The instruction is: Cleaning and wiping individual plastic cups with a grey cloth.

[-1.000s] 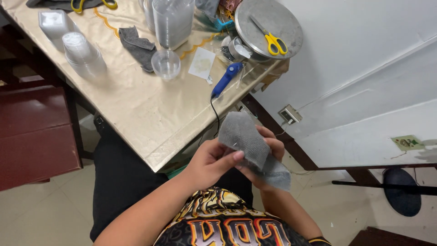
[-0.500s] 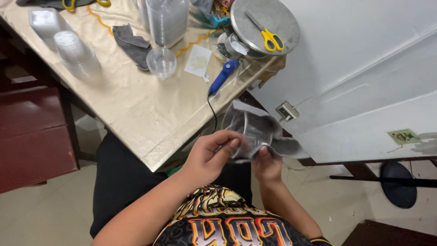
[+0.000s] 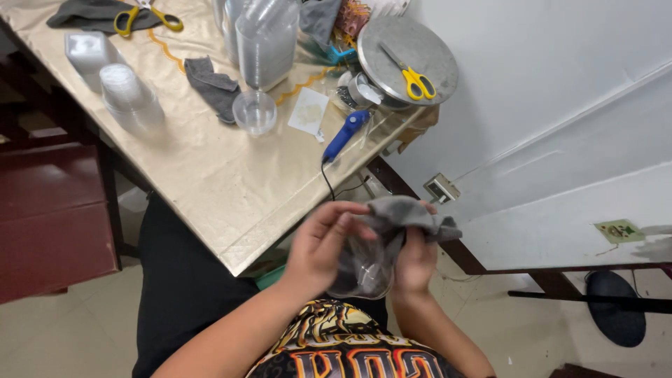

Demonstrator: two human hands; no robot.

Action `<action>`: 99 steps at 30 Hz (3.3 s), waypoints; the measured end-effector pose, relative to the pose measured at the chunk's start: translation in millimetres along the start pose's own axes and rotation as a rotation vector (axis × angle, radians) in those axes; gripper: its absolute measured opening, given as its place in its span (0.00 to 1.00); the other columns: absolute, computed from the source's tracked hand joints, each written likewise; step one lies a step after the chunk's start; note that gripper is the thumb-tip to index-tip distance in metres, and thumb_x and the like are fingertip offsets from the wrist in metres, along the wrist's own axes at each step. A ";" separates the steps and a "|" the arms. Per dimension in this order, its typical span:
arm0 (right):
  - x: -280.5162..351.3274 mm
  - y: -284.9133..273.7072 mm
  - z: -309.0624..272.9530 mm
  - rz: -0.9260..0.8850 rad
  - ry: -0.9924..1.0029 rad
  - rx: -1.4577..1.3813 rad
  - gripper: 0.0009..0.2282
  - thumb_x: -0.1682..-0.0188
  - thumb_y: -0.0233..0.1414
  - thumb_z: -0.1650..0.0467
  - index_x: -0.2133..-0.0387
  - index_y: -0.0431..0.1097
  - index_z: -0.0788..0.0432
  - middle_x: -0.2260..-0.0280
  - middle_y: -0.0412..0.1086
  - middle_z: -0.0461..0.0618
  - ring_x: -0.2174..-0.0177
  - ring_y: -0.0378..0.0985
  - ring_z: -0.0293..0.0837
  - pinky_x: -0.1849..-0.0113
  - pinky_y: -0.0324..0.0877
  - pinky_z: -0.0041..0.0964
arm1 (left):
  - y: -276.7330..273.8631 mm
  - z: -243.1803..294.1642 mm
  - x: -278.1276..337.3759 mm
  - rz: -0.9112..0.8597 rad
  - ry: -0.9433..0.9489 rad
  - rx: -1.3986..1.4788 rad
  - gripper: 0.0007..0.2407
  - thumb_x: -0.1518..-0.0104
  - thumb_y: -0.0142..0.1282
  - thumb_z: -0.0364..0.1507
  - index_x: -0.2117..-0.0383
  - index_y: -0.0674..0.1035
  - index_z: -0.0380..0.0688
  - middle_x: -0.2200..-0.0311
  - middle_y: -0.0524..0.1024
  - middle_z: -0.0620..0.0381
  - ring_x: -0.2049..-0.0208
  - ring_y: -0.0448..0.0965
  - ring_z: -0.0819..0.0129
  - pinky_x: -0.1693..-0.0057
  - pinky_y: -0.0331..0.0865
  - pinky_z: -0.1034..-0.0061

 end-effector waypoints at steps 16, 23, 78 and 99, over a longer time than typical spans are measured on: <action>36.8 -39.0 85.7 -0.060 0.867 -0.080 0.16 0.42 0.40 0.60 0.54 0.65 0.59 0.62 0.70 0.47 0.60 0.76 0.41 0.61 0.74 0.39 | -25.4 44.6 5.2 -0.471 0.109 -0.660 0.18 0.38 0.58 0.34 0.47 0.77 0.36 0.47 0.74 0.46 0.47 0.76 0.57 0.42 0.67 0.67; 31.3 26.9 -4.8 -0.290 0.737 -0.566 0.31 0.39 0.40 0.51 0.41 0.64 0.70 0.52 0.73 0.59 0.54 0.78 0.49 0.53 0.73 0.43 | -83.6 -41.1 1.5 -0.176 -0.275 -0.201 0.17 0.30 0.50 0.41 0.60 0.77 0.36 0.71 0.76 0.59 0.67 0.76 0.72 0.57 0.70 0.78; 7.4 29.7 -39.5 -0.713 -0.417 0.685 0.36 0.47 0.33 0.42 0.41 0.65 0.56 0.35 0.55 0.60 0.33 0.53 0.64 0.32 0.46 0.55 | -32.5 -13.8 17.4 -0.204 0.039 -0.447 0.20 0.37 0.50 0.26 0.38 0.68 0.37 0.40 0.71 0.47 0.40 0.72 0.62 0.35 0.63 0.71; 30.4 -61.8 20.5 -0.836 0.554 -0.199 0.26 0.54 0.67 0.57 0.54 0.74 0.69 0.59 0.76 0.46 0.60 0.76 0.36 0.57 0.71 0.31 | -84.9 -71.9 12.6 -0.345 -0.470 -0.105 0.09 0.44 0.61 0.34 0.77 0.79 0.45 0.80 0.74 0.64 0.79 0.72 0.78 0.69 0.66 0.79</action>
Point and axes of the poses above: each hand's wrist, its own x-axis away from the middle knuckle, its own y-axis out of the palm, z = x × y, the point moved 1 cm from there along -x, towards the middle knuckle
